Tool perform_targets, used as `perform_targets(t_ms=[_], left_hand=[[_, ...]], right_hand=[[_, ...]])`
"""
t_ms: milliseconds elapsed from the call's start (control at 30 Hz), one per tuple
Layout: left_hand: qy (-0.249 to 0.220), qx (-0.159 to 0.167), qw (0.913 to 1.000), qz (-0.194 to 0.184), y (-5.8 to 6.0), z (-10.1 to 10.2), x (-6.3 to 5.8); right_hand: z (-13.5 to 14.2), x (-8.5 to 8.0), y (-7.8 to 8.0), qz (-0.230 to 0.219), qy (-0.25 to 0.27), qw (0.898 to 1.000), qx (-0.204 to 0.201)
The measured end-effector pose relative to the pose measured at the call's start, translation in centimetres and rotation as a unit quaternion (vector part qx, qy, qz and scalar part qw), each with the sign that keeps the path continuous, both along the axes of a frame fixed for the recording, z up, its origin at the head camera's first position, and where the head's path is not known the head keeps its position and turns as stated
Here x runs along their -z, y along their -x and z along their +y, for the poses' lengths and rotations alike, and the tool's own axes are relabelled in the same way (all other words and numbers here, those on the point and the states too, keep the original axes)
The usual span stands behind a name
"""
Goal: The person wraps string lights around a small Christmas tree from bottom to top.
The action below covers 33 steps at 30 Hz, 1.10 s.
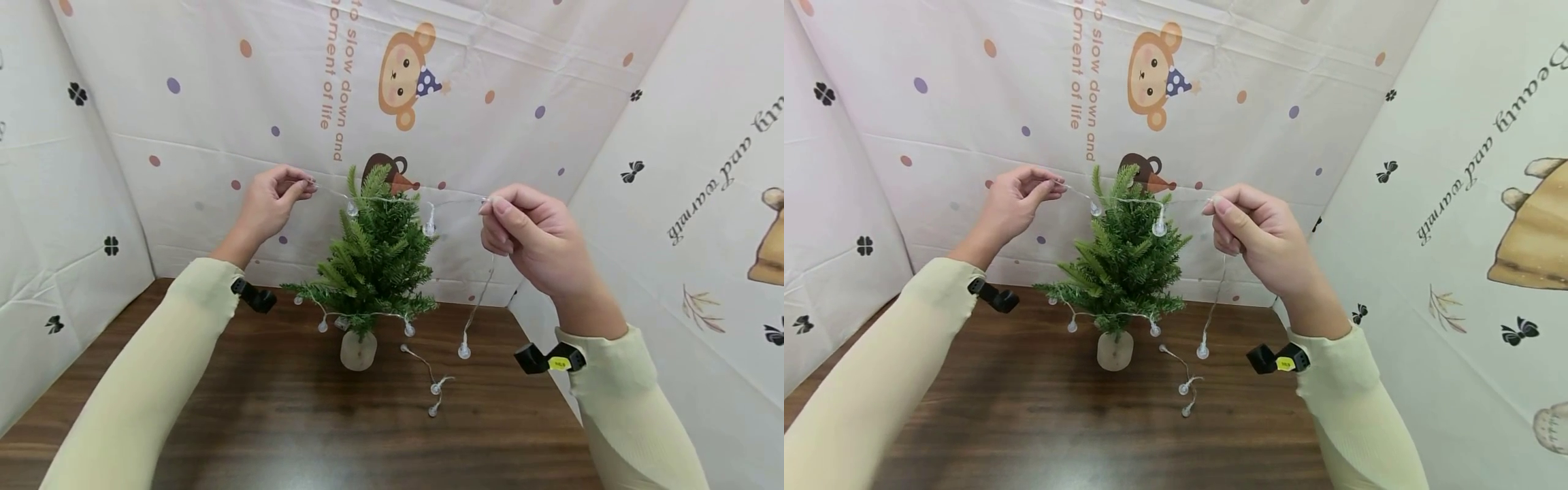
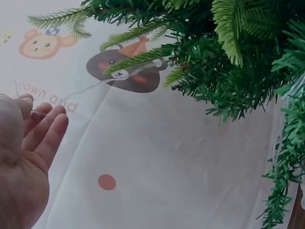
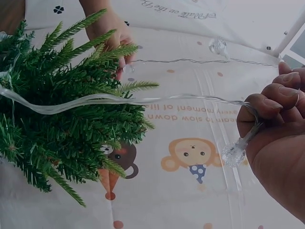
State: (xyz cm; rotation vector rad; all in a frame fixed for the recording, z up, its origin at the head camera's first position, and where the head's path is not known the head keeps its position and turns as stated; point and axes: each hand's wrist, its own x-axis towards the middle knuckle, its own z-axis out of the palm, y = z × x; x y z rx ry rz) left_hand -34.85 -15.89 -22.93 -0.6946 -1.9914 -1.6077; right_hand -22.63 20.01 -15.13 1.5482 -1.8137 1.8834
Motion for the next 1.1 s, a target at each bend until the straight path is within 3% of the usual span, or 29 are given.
perform_targets(t_ms=[300, 467, 633, 833, 1100], left_hand=[[0.044, -0.044, 0.9954, 0.073, -2.8, -1.9, 2.2], [0.061, -0.024, 0.989, 0.132, -5.3, -2.0, 3.3], [0.092, -0.001, 0.9798, 0.178, -7.4, -1.1, 3.6], [0.1, 0.033, 0.9724, 0.208, -8.5, 0.1, 3.6], [0.107, 0.027, 0.9669, 0.23, -9.2, 1.1, 3.8]], right_hand=[[0.7, -0.1, -0.1, -0.01, 0.011, 1.0, -0.005], [1.5, 0.2, -0.4, -0.008, 0.03, 0.999, -0.036], [3.1, 0.8, -0.6, -0.006, 0.061, 0.995, -0.072], [5.0, 1.8, -0.9, -0.016, 0.095, 0.991, -0.094], [6.5, 2.7, -0.7, -0.024, 0.117, 0.986, -0.12]])
